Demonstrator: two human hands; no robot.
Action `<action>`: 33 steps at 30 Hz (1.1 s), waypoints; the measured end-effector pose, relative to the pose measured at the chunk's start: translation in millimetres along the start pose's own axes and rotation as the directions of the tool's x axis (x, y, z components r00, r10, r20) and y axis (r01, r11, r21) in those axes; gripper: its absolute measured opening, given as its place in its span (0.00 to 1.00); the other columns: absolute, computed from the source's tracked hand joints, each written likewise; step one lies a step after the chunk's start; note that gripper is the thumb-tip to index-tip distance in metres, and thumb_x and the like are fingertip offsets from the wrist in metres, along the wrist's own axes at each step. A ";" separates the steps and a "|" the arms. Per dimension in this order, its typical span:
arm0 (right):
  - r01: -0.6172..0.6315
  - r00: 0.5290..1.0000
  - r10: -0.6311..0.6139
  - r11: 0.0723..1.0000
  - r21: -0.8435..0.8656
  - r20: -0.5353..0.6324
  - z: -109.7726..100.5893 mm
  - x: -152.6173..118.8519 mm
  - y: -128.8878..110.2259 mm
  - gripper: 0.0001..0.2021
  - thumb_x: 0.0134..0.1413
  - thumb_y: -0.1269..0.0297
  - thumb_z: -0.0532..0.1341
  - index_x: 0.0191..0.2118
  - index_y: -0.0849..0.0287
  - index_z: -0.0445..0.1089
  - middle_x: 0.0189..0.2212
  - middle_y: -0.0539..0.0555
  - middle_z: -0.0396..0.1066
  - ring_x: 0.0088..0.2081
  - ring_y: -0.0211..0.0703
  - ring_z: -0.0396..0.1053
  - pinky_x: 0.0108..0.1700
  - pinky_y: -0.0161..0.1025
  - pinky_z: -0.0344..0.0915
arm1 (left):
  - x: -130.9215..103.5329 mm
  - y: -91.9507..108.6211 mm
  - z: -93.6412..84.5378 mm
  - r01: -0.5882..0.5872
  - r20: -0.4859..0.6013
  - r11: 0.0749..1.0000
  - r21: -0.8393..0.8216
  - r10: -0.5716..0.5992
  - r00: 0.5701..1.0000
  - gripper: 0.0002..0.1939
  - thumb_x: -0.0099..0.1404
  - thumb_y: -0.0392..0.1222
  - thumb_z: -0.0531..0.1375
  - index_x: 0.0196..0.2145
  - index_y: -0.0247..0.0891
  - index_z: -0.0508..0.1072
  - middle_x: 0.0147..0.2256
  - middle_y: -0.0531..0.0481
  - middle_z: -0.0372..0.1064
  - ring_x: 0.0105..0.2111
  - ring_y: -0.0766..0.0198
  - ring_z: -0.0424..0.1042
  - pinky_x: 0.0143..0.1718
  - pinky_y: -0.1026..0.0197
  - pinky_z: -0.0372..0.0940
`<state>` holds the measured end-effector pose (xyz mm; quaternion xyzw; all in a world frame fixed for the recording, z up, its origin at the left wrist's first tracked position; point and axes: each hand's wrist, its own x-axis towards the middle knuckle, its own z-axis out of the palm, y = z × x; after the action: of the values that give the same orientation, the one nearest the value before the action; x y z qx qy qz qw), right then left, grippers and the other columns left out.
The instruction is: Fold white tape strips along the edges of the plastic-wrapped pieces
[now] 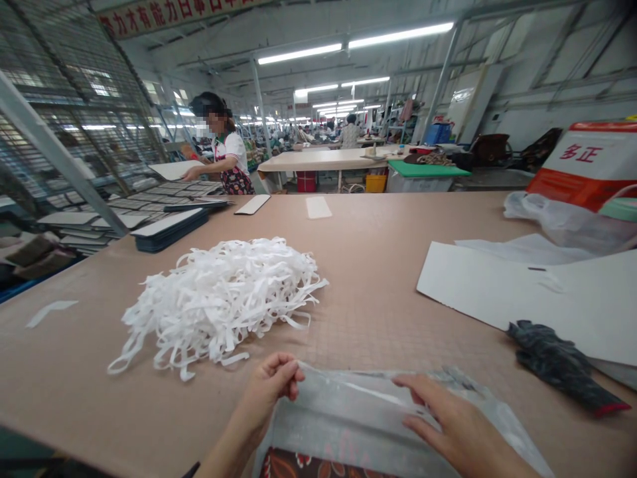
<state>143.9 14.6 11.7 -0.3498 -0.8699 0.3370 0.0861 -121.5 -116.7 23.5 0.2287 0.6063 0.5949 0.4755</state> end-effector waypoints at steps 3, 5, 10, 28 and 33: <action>0.056 0.997 -0.059 0.997 0.061 0.047 -4.7 0.2 -2.0 0.09 0.54 0.59 0.50 0.32 0.54 0.66 0.31 0.53 0.68 0.35 0.43 0.66 0.38 0.36 0.60 | 7.4 -13.2 -5.8 0.023 -0.064 0.998 0.058 -0.019 0.998 0.17 0.47 0.51 0.64 0.26 0.35 0.68 0.19 0.55 0.63 0.19 0.71 0.61 0.22 0.67 0.57; 0.045 0.994 -0.054 0.995 0.091 0.093 -6.1 2.2 -0.2 0.13 0.56 0.57 0.48 0.27 0.55 0.65 0.28 0.52 0.67 0.33 0.42 0.65 0.37 0.35 0.59 | 11.5 -22.7 -8.9 0.048 -0.099 0.992 0.116 -0.036 0.994 0.18 0.46 0.53 0.63 0.25 0.35 0.68 0.17 0.56 0.62 0.18 0.70 0.60 0.20 0.67 0.56; -0.080 0.989 0.079 0.997 -0.002 0.121 5.1 7.7 14.2 0.14 0.56 0.59 0.47 0.27 0.56 0.65 0.26 0.52 0.68 0.32 0.43 0.66 0.35 0.37 0.58 | 13.1 -37.7 -11.0 0.059 -0.151 0.892 0.448 0.011 0.988 0.14 0.50 0.50 0.56 0.24 0.35 0.68 0.17 0.56 0.62 0.16 0.69 0.58 0.18 0.66 0.52; -0.135 0.990 0.139 0.932 -0.336 -0.014 31.6 24.3 26.0 0.12 0.56 0.62 0.48 0.27 0.57 0.65 0.28 0.53 0.69 0.32 0.45 0.67 0.34 0.39 0.56 | 22.4 -35.7 -4.6 0.088 -0.133 0.358 0.930 0.103 0.986 0.05 0.56 0.37 0.51 0.25 0.38 0.65 0.22 0.55 0.64 0.24 0.66 0.64 0.25 0.66 0.51; -0.141 0.989 0.145 0.918 -0.371 -0.018 28.8 26.4 22.0 0.11 0.56 0.63 0.49 0.27 0.57 0.65 0.28 0.53 0.70 0.33 0.45 0.67 0.34 0.38 0.55 | 17.3 -33.0 6.8 0.041 -0.058 0.092 0.995 0.196 0.979 0.05 0.58 0.35 0.51 0.28 0.38 0.65 0.26 0.53 0.65 0.27 0.64 0.65 0.28 0.64 0.54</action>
<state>125.4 28.7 -26.7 -0.4205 -0.8905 0.1733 -0.0107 -113.9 -104.9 -11.7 0.4670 0.8742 0.0743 0.1104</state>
